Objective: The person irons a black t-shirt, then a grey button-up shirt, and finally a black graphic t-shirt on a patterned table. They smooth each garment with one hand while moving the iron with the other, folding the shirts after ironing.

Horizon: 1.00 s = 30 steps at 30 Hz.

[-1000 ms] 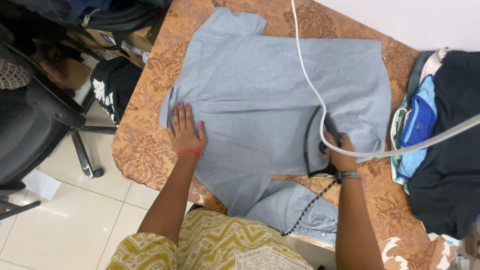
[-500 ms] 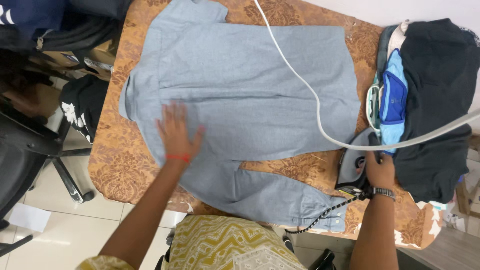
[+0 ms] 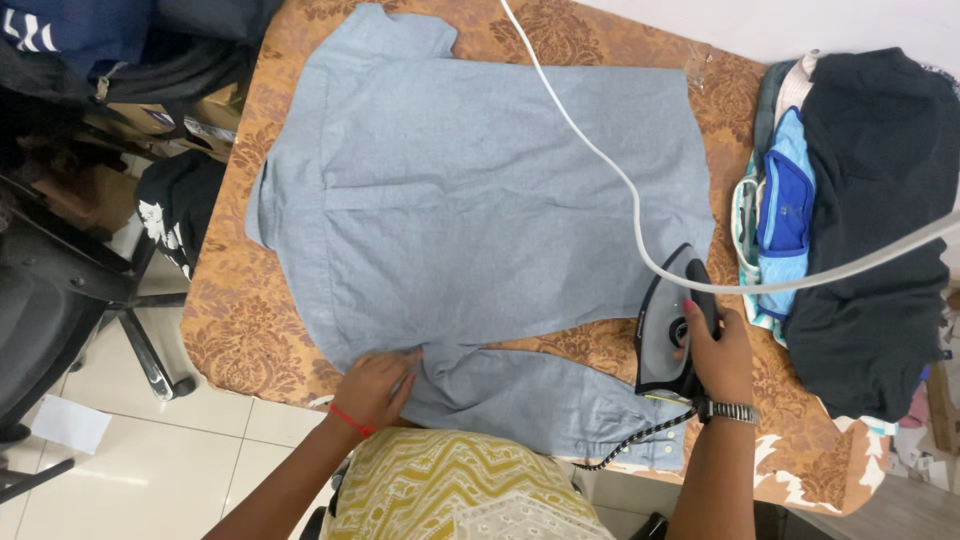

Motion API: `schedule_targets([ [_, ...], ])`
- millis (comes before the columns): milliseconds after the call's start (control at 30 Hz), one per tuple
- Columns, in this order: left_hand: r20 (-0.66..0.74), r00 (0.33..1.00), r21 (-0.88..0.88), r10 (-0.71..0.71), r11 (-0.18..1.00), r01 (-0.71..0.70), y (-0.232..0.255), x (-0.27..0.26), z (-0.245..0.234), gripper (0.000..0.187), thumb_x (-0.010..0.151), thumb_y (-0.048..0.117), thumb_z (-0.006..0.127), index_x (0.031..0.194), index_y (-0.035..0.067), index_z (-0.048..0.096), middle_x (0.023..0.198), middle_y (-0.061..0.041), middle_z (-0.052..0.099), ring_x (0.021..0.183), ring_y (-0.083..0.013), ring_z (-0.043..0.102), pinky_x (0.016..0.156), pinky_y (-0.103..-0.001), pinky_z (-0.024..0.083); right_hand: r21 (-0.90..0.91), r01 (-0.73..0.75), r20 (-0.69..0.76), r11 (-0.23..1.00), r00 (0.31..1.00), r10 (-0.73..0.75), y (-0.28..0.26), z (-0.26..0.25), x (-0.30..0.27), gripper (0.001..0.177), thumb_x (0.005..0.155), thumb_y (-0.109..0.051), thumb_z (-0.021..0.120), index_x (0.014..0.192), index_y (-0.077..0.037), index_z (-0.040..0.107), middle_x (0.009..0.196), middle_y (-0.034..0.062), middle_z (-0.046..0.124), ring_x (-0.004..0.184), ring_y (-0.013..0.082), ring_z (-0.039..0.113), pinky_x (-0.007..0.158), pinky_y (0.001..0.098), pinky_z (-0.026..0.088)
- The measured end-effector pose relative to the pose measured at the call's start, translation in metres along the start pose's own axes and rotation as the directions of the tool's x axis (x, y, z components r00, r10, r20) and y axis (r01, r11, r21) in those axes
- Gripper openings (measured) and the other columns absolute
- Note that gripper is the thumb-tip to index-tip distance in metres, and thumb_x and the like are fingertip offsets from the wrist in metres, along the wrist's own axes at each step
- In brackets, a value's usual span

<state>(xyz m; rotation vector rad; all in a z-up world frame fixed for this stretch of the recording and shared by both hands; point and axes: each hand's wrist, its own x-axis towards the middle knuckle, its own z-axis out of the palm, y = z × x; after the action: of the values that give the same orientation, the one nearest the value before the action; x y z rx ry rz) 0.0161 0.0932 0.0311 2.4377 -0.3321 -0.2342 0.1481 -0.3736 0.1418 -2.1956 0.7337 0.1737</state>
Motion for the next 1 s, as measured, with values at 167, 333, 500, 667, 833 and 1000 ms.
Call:
schedule_targets([
  [167,-0.246,0.968,-0.060,-0.054,0.997,0.041,0.043,0.047,-0.013,0.036,0.086,0.031,0.074,0.111,0.006,0.068,0.108,-0.011,0.067,0.101,-0.0311,0.062,0.082,-0.043,0.049,-0.061,-0.113,-0.172,0.992,0.980,0.101,0.080,-0.032,0.025,0.059,0.097,-0.043,0.072,0.119,0.010,0.061,0.080,0.0165,0.070,0.063,0.0249,0.071,0.056,0.0368,0.054],
  [333,-0.208,0.940,-0.094,-0.270,0.962,0.255,0.059,0.053,0.015,0.039,0.081,0.038,0.079,0.093,0.005,0.062,0.094,-0.013,0.063,0.092,-0.0332,0.061,0.079,-0.045,0.049,-0.027,-0.230,-0.290,0.973,0.933,0.212,0.177,-0.079,0.054,0.067,0.098,-0.046,0.073,0.128,0.011,0.058,0.081,0.0194,0.071,0.065,0.0264,0.071,0.059,0.0372,0.056],
  [500,-0.280,0.775,-0.204,-0.567,0.823,0.530,0.029,0.032,0.007,0.045,0.085,0.044,0.075,0.091,0.001,0.062,0.091,-0.016,0.066,0.085,-0.0348,0.065,0.075,-0.045,0.052,-0.272,-0.227,-0.328,0.935,0.936,0.131,0.224,-0.108,0.077,0.067,0.101,-0.055,0.072,0.128,0.006,0.068,0.101,0.0216,0.074,0.099,0.0331,0.073,0.090,0.0455,0.055],
  [667,0.323,0.408,0.090,-0.854,0.457,0.885,-0.008,-0.009,-0.003,0.066,0.096,0.068,0.056,0.078,0.008,0.073,0.083,-0.017,0.078,0.084,-0.0312,0.072,0.082,-0.043,0.054,-0.649,-0.153,-0.586,0.745,0.725,-0.361,0.203,-0.089,0.065,0.050,0.084,-0.045,0.080,0.115,-0.007,0.071,0.115,0.0181,0.070,0.101,0.0385,0.067,0.080,0.0538,0.050],
  [833,0.051,0.644,-0.158,-0.763,0.630,0.760,-0.047,-0.034,0.089,0.049,0.088,0.051,0.067,0.080,0.002,0.069,0.083,-0.019,0.073,0.080,-0.0369,0.069,0.077,-0.044,0.055,-0.237,0.201,-0.396,0.950,0.874,-0.283,0.175,0.002,0.062,0.033,0.100,-0.033,0.073,0.101,0.000,0.073,0.093,0.0165,0.074,0.085,0.0267,0.070,0.074,0.0396,0.053],
  [1000,0.154,0.445,-0.941,-0.882,0.005,0.338,-0.069,-0.038,0.096,0.028,0.109,0.033,0.059,0.107,0.006,0.053,0.112,-0.021,0.062,0.100,-0.0379,0.059,0.085,-0.048,0.050,0.467,-0.548,0.377,0.694,0.833,0.404,0.156,0.106,0.094,0.060,0.104,-0.046,0.057,0.128,0.010,0.059,0.112,0.0231,0.073,0.094,0.0304,0.074,0.084,0.0391,0.058],
])
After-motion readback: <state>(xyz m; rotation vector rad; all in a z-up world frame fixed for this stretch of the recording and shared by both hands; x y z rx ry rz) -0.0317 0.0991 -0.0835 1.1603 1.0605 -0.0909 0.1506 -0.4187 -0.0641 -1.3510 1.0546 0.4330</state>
